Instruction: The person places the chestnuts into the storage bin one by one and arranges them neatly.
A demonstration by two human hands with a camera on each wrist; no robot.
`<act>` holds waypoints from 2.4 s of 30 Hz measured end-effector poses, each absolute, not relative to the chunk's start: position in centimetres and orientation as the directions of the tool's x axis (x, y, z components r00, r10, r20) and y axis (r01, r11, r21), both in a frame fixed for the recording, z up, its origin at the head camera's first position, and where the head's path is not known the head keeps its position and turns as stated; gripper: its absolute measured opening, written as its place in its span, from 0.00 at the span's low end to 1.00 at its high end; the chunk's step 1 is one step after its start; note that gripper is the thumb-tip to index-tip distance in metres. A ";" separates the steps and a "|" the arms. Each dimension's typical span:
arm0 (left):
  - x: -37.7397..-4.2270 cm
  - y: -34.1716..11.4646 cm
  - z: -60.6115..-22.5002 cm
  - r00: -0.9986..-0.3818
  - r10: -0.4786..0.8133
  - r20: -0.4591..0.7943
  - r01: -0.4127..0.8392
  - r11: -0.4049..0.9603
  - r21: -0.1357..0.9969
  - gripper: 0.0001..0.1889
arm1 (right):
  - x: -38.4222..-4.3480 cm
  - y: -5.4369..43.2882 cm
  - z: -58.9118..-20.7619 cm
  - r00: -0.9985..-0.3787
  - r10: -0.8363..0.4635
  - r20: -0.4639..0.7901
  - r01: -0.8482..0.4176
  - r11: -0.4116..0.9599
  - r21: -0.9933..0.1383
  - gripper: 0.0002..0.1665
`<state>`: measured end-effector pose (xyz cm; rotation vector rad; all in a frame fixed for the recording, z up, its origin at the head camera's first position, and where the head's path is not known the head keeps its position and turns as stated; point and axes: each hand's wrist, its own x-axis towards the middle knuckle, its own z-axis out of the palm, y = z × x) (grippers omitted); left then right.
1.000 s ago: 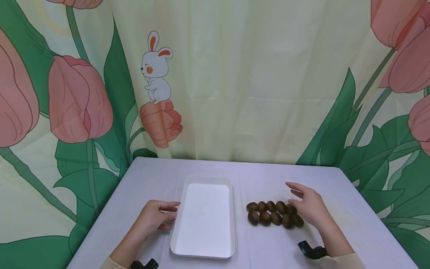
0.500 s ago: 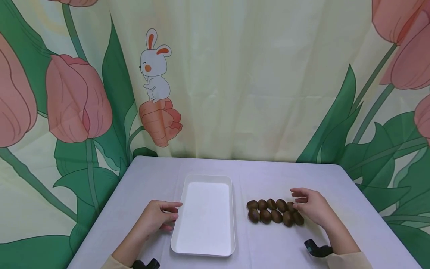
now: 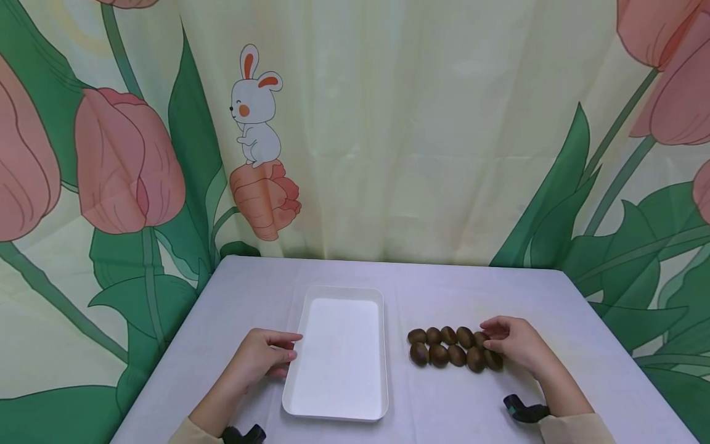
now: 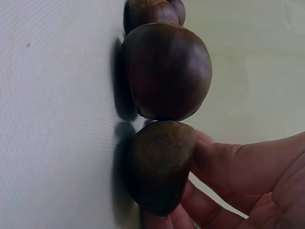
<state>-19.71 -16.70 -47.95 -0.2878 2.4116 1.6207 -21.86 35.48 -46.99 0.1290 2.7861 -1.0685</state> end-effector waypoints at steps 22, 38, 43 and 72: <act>-19.7 -16.6 -48.0 -0.951 -0.055 -0.303 -0.302 0.358 0.883 0.17 | -22.1 35.2 -48.2 -0.985 0.094 -0.142 0.165 0.732 -0.661 0.23; -19.6 -16.5 -47.9 -0.948 -0.068 -0.311 -0.315 0.357 0.880 0.16 | -22.4 35.0 -47.7 -0.980 0.125 -0.156 0.199 0.688 -0.698 0.22; -19.6 -16.5 -47.8 -0.947 -0.074 -0.311 -0.316 0.366 0.875 0.15 | -22.5 35.2 -47.5 -0.977 0.137 -0.163 0.212 0.683 -0.699 0.22; -19.6 -16.4 -48.0 -0.956 -0.057 -0.287 -0.288 0.354 0.890 0.16 | -23.9 29.0 -44.7 -0.993 0.006 -0.115 0.096 0.591 -0.801 0.22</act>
